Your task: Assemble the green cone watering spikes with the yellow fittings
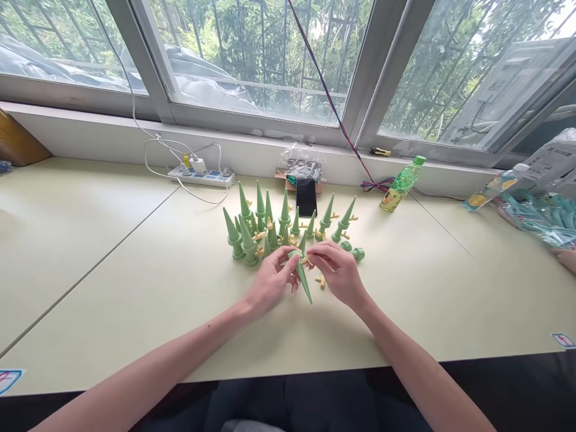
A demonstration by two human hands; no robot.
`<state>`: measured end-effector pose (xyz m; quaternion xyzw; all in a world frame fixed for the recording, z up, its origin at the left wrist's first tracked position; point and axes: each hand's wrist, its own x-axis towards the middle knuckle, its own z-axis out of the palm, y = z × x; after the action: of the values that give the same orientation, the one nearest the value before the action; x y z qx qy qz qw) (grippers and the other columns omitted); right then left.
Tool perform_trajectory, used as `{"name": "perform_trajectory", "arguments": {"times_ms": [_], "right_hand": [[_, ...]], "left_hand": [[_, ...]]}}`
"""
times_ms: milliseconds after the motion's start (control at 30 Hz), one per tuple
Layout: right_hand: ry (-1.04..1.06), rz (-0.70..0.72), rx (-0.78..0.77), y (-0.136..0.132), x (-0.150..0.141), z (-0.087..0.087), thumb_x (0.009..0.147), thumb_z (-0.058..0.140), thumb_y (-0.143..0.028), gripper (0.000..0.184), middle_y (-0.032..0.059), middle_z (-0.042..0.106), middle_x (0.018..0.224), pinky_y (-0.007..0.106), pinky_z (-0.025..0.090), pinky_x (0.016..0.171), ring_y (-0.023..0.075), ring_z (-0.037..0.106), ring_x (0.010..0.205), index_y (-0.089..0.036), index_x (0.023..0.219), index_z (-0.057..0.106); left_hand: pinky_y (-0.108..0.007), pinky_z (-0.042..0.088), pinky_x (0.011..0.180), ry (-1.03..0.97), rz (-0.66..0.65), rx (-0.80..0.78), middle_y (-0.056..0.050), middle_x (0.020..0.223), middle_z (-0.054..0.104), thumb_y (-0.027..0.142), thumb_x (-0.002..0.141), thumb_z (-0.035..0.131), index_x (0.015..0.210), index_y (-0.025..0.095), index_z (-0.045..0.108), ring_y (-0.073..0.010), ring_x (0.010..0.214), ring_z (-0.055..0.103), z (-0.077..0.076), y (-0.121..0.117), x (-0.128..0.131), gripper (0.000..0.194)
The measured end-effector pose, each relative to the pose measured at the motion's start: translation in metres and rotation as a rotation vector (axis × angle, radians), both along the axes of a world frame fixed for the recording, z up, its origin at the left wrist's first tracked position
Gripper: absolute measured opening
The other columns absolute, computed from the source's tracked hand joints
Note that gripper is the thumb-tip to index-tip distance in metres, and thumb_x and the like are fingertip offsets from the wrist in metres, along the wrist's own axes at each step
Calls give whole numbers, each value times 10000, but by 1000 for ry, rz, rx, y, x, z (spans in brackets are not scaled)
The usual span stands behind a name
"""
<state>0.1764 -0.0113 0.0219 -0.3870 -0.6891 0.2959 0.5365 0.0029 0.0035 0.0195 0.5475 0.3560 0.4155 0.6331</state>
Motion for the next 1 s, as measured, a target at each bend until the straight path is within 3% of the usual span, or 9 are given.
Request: {"name": "perform_trajectory", "arguments": {"times_ms": [700,1000], "right_hand": [[-19,-53,-28,1,1,0,949,569,-267,114,46,623,888,323,559,690,159,612,736,-226,946,675],[-82,-54,-15,0,1,-2,948,564,-253,110,27,590,817,293,519,622,140,594,662,-203,889,642]], "left_hand": [[-234,471,436,-34,36,-21,-13,846,603,490,867,642,1047,167,551,-84,497,543,4,-3,1,380],[-238,456,473,78,96,92,51,655,536,474,901,605,1063,191,553,-94,464,535,0,-4,-3,330]]}}
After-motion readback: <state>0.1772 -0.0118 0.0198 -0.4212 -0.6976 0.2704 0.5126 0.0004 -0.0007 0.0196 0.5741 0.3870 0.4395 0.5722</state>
